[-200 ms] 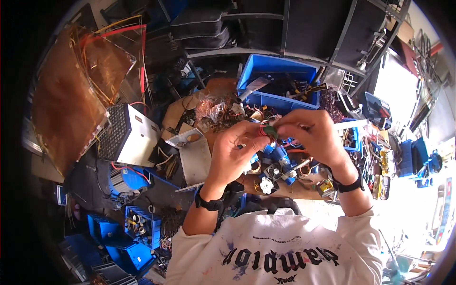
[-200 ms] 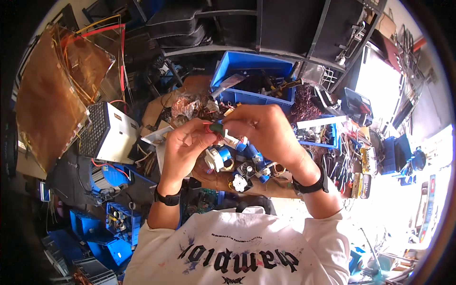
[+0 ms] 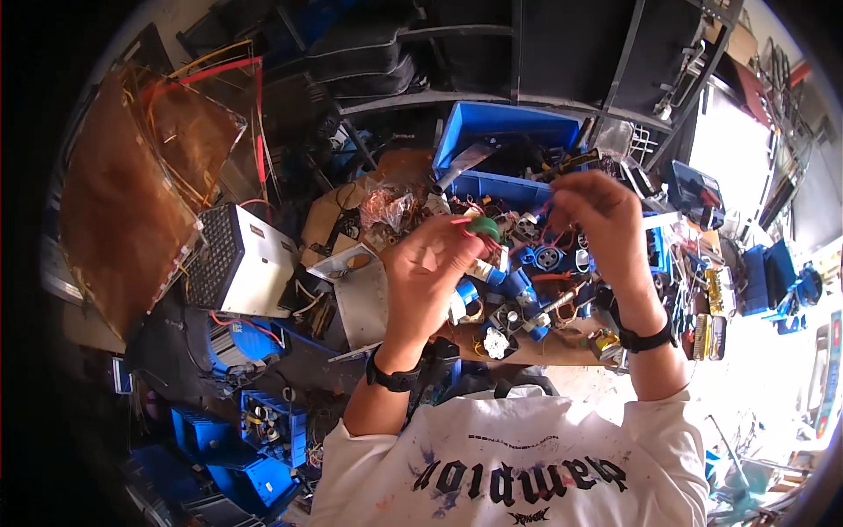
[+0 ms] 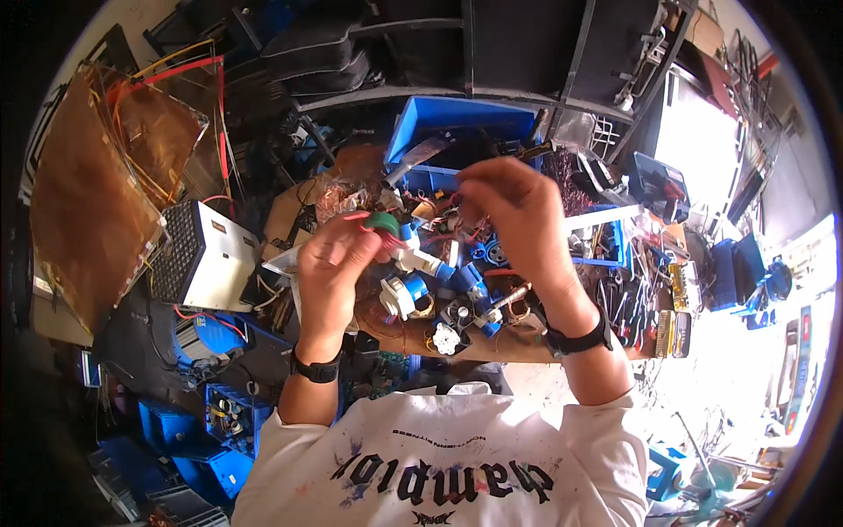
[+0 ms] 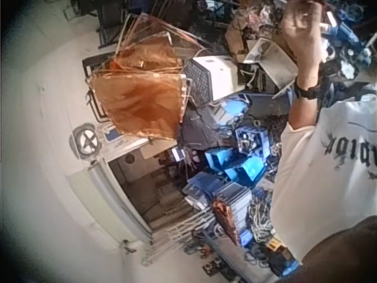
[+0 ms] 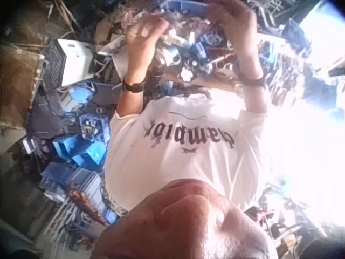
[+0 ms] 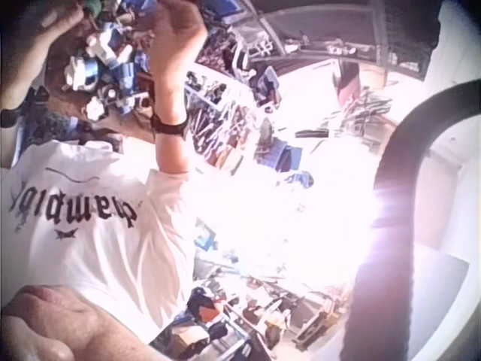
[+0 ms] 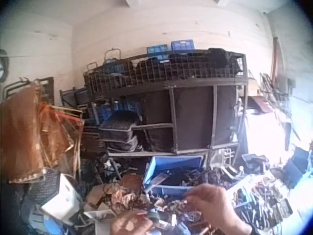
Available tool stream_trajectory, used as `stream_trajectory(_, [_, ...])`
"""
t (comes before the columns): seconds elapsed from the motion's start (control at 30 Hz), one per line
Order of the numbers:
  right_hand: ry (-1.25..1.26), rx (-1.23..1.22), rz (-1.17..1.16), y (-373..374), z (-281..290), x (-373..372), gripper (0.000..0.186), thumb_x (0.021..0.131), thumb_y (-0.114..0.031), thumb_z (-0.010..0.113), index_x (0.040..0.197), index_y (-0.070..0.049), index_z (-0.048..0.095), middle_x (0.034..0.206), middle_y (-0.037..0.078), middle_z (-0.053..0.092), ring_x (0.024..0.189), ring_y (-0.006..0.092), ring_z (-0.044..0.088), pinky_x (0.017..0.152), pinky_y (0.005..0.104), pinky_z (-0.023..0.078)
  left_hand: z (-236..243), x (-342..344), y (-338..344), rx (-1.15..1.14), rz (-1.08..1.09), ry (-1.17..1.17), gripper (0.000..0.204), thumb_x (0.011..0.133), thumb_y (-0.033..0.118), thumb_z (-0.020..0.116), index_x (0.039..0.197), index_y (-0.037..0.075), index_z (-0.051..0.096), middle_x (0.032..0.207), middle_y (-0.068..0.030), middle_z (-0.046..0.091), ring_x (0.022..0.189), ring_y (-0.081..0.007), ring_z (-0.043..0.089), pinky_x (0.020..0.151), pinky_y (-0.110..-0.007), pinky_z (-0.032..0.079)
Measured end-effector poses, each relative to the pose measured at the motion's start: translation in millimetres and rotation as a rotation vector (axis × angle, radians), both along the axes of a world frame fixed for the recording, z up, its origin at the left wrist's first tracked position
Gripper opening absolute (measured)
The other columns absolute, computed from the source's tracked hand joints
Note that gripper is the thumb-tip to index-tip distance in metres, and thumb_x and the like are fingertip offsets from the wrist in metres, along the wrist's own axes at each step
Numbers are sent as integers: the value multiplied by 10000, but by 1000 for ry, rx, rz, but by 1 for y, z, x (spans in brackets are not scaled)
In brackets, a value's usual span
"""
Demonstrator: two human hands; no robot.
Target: The person holds a small electronic component with red and green wires in both hands. They manipulate the wires and the component, twisting and adjusting the connections while working at a cluttered workbench filled with tools and electronic parts.
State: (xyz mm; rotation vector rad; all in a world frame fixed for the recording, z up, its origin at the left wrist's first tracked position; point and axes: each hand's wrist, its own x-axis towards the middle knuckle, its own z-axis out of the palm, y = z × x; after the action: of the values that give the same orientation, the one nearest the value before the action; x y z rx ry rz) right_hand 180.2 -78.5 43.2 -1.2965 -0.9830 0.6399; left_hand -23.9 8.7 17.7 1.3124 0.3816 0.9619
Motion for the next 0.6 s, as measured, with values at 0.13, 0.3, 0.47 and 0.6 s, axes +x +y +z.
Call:
stream_trajectory(0.13, [-604, -100, -144, -5, -13, 17, 264, 846, -41, 644, 1102, 18, 621, 1012, 145, 664, 914, 261, 659, 806, 319, 515, 0, 4, 3, -5, -29, -31, 186, 903, 75, 657, 1078, 12, 658, 945, -85, 702, 792, -143, 651, 723, -275, 521])
stream_trajectory(0.3, [-597, 148, -213, -14, 8, -26, 388, 809, -36, 663, 1186, 3, 581, 1145, 186, 596, 1101, 343, 585, 944, 373, 458, 1, 11, 1, -30, -62, -15, 184, 898, 46, 651, 1074, -9, 655, 948, -92, 704, 795, -143, 658, 718, -270, 527])
stream_trajectory(0.47, [74, 131, 115, -13, -4, -39, 268, 935, -78, 597, 1183, 22, 575, 1070, 101, 649, 993, 173, 637, 879, 298, 504, -1, 11, 2, 4, -88, -36, 188, 889, 17, 655, 1073, -20, 652, 962, -97, 705, 832, -149, 669, 717, -273, 535])
stream_trajectory(0.6, [393, -5, 315, -21, 5, -30, 264, 944, -98, 605, 1169, 38, 577, 996, 91, 661, 910, 155, 653, 817, 303, 537, 0, 9, 4, -33, -139, -52, 232, 862, -2, 689, 1087, -27, 632, 1004, -91, 689, 874, -125, 655, 784, -259, 546])
